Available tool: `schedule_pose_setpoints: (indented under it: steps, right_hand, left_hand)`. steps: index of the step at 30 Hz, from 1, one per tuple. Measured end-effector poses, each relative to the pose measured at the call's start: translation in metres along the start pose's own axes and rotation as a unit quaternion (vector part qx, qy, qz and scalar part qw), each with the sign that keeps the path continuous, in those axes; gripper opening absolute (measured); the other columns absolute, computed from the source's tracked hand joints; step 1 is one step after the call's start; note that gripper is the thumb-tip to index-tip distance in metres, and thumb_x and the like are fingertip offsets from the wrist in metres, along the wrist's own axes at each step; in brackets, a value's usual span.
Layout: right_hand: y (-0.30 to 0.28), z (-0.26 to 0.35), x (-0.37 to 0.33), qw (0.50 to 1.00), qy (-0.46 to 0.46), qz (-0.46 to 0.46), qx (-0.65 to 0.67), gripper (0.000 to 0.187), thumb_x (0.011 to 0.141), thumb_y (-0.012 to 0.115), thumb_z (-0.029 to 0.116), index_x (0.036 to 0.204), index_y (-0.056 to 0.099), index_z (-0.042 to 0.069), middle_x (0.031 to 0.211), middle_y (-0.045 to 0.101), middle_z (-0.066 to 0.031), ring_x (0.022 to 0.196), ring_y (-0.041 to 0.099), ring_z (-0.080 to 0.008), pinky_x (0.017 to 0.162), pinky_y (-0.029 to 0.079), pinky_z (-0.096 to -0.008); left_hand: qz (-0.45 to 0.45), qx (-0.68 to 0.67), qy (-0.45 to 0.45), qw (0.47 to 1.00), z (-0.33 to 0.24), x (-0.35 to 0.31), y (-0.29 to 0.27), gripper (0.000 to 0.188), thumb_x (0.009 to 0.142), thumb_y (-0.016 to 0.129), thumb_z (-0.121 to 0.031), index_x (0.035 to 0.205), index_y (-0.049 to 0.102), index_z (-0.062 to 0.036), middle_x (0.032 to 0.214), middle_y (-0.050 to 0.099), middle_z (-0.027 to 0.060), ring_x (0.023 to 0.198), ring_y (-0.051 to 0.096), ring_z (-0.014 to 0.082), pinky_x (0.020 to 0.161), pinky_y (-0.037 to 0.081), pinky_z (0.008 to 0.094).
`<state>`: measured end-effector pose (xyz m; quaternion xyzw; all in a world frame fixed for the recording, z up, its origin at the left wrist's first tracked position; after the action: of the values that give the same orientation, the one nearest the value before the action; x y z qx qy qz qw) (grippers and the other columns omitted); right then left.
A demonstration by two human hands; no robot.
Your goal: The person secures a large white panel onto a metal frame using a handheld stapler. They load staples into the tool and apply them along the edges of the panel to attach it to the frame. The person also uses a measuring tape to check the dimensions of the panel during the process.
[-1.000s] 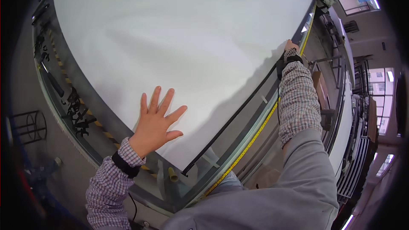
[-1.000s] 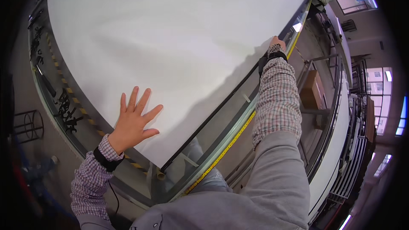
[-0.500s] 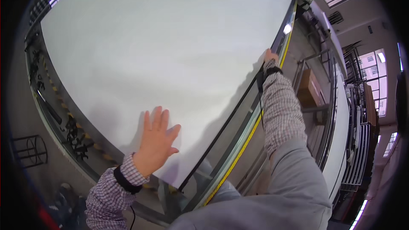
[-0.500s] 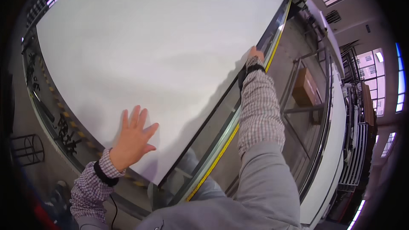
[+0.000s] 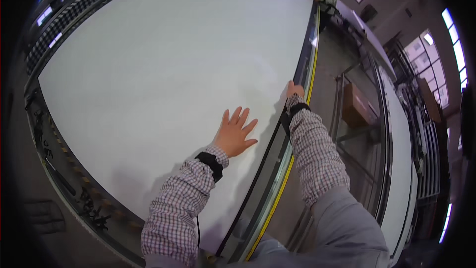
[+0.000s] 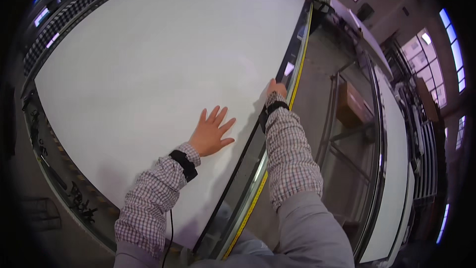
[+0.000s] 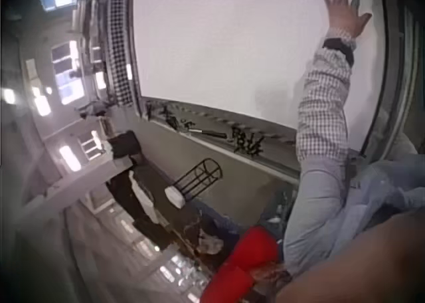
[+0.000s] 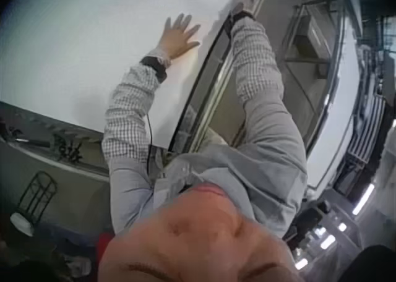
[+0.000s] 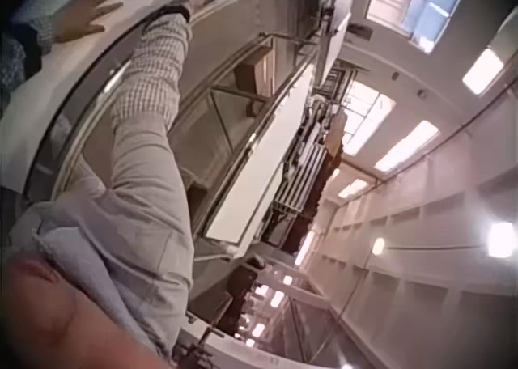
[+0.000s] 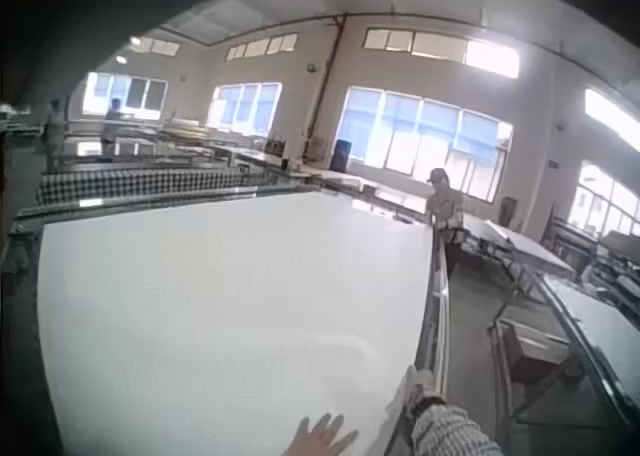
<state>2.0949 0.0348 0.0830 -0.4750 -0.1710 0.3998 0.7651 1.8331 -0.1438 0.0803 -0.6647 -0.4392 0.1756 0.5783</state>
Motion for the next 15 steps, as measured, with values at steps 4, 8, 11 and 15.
schedule_pose_setpoints:
  steps: [4, 8, 11, 15]
  right_hand:
    - [0.002, 0.005, -0.019, 0.999, -0.035, -0.025, -0.010, 0.052, 0.086, 0.044, 0.041, 0.097, 0.058, -0.008, 0.102, 0.058, -0.0256, 0.097, 0.055, -0.0381, 0.084, 0.044, -0.0446]
    - [-0.003, 0.001, -0.018, 0.995, -0.046, -0.079, -0.051, 0.052, 0.086, 0.044, 0.042, 0.095, 0.060, -0.007, 0.096, 0.060, -0.0259, 0.090, 0.057, -0.0393, 0.082, 0.045, -0.0451]
    - [-0.008, 0.002, -0.016, 0.993, -0.062, -0.082, -0.058, 0.056, 0.086, 0.042, 0.045, 0.092, 0.061, -0.008, 0.092, 0.061, -0.0261, 0.087, 0.059, -0.0372, 0.077, 0.046, -0.0454]
    - [-0.009, 0.014, -0.021, 0.994, -0.063, -0.060, -0.062, 0.057, 0.086, 0.042, 0.045, 0.090, 0.061, -0.009, 0.087, 0.062, -0.0249, 0.084, 0.059, -0.0359, 0.075, 0.046, -0.0463]
  left_hand:
    - [0.020, 0.024, -0.013, 0.999, 0.010, -0.012, -0.005, 0.061, 0.083, 0.043, -0.055, 0.134, 0.034, -0.0226, 0.142, 0.022, 0.0131, 0.131, 0.014, 0.0380, 0.101, 0.011, 0.0596]
    - [0.045, 0.010, -0.027, 0.999, 0.013, -0.016, -0.009, 0.064, 0.082, 0.039, -0.060, 0.135, 0.031, -0.0245, 0.144, 0.018, 0.0114, 0.132, 0.007, 0.0384, 0.102, 0.007, 0.0597]
    - [0.080, 0.028, -0.035, 0.996, 0.012, -0.015, -0.009, 0.065, 0.083, 0.037, -0.061, 0.136, 0.029, -0.0256, 0.144, 0.016, 0.0112, 0.132, 0.007, 0.0388, 0.102, 0.007, 0.0594]
    - [0.098, 0.037, -0.041, 0.994, 0.016, -0.013, -0.013, 0.066, 0.083, 0.035, -0.062, 0.137, 0.027, -0.0258, 0.145, 0.013, 0.0113, 0.132, 0.005, 0.0389, 0.102, 0.007, 0.0595]
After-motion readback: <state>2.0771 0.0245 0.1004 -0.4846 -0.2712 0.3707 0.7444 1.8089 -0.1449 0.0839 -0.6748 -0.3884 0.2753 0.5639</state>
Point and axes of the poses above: each hand's wrist, its own x-axis towards the middle knuckle, its own y-axis out of the palm, z = x × y, the point moved 2 cm from there along x, towards the middle knuckle
